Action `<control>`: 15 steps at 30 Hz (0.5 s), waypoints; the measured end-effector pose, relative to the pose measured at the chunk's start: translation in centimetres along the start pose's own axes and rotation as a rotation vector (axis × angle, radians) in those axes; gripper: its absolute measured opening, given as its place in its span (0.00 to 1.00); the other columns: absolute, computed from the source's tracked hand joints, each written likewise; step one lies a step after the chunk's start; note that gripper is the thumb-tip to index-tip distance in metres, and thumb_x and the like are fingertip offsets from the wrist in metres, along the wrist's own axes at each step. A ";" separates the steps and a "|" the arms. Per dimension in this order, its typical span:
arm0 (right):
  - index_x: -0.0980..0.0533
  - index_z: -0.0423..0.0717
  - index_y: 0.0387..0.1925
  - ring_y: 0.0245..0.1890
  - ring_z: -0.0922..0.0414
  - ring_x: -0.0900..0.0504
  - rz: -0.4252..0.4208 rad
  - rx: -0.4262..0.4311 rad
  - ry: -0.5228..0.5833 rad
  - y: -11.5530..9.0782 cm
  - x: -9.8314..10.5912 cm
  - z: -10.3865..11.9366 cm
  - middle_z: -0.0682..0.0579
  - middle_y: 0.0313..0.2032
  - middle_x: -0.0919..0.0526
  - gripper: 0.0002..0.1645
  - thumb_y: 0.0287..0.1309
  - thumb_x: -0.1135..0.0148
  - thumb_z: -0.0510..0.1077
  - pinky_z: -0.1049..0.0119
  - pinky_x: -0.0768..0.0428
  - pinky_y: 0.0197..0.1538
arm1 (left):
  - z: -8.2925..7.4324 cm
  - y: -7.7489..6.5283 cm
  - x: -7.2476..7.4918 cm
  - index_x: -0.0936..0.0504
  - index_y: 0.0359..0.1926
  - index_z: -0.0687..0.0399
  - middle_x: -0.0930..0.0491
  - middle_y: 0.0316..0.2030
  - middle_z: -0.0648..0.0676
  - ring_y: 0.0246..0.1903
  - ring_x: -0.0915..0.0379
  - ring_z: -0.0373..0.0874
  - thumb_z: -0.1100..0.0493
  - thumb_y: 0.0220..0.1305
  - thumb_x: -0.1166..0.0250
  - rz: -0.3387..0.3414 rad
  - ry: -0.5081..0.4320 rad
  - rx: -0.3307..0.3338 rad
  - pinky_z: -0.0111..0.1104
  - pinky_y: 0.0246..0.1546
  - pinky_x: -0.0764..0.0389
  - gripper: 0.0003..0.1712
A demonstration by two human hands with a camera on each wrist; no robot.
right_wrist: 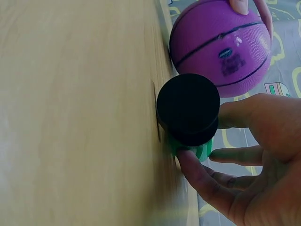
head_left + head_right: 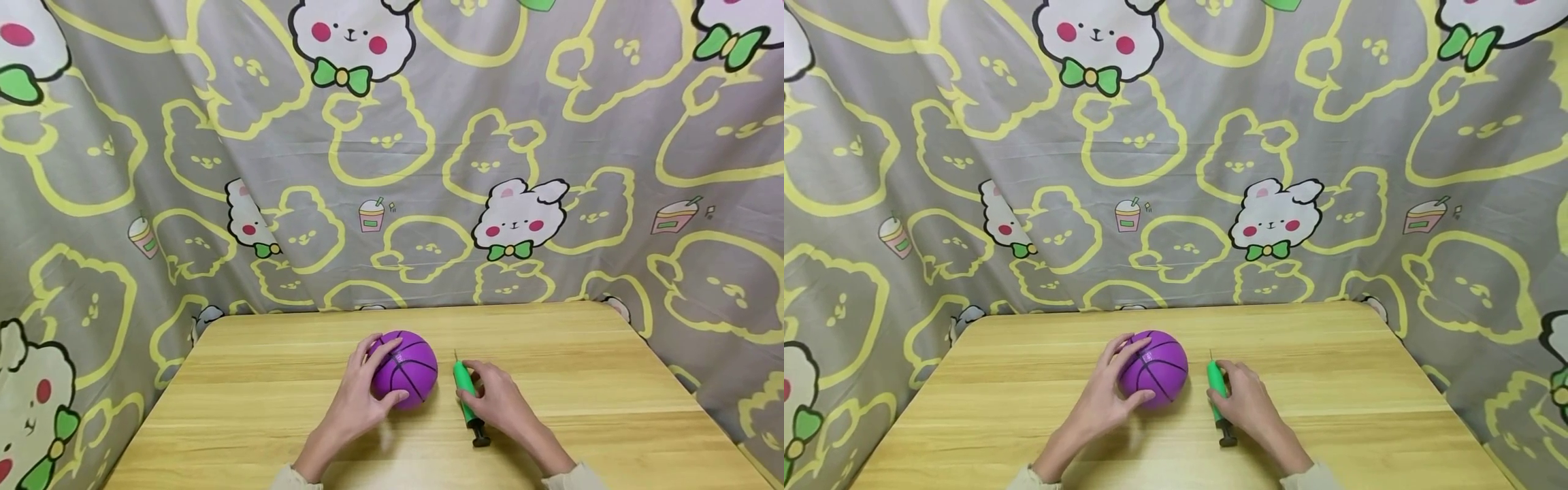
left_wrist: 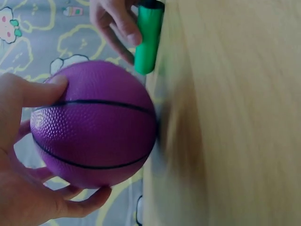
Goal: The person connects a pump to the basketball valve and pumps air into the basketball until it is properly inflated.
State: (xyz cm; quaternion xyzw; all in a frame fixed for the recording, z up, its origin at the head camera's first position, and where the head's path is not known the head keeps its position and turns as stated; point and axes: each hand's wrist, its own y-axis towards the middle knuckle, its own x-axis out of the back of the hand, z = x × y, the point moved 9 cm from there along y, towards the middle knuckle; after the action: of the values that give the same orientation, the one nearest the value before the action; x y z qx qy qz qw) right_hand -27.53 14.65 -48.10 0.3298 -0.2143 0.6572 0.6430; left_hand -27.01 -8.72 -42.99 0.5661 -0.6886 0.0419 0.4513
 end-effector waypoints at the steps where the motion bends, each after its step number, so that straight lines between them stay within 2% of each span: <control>1: 0.23 0.35 0.61 0.29 0.62 0.21 -0.003 0.008 0.002 0.0 0.0 0.1 0.49 0.37 0.18 0.33 0.54 0.23 0.38 0.69 0.20 0.30 | -0.1 0.0 0.1 0.30 0.73 0.32 0.41 0.74 0.54 0.70 0.41 0.61 0.52 0.52 0.19 0.012 -0.008 0.001 0.57 0.57 0.25 0.48; 8: 0.23 0.36 0.62 0.29 0.62 0.21 -0.003 -0.005 0.011 0.1 0.1 0.1 0.48 0.37 0.18 0.33 0.55 0.23 0.40 0.70 0.21 0.29 | -0.2 0.0 0.0 0.33 0.75 0.31 0.43 0.75 0.54 0.71 0.43 0.62 0.46 0.54 0.20 0.080 -0.014 -0.010 0.57 0.56 0.26 0.49; 15: 0.23 0.37 0.62 0.30 0.61 0.20 0.007 -0.014 0.031 -0.1 -0.2 0.0 0.47 0.39 0.18 0.33 0.56 0.23 0.41 0.70 0.21 0.29 | -0.4 -0.1 -0.7 0.36 0.77 0.30 0.46 0.77 0.60 0.72 0.44 0.64 0.45 0.56 0.21 0.091 -0.009 -0.011 0.58 0.56 0.25 0.50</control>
State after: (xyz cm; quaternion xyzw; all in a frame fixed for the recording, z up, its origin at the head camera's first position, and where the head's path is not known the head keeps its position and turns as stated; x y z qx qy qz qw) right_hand -27.48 14.51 -48.24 0.3145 -0.2100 0.6630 0.6460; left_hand -26.67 -8.01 -43.25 0.5319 -0.7158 0.0563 0.4489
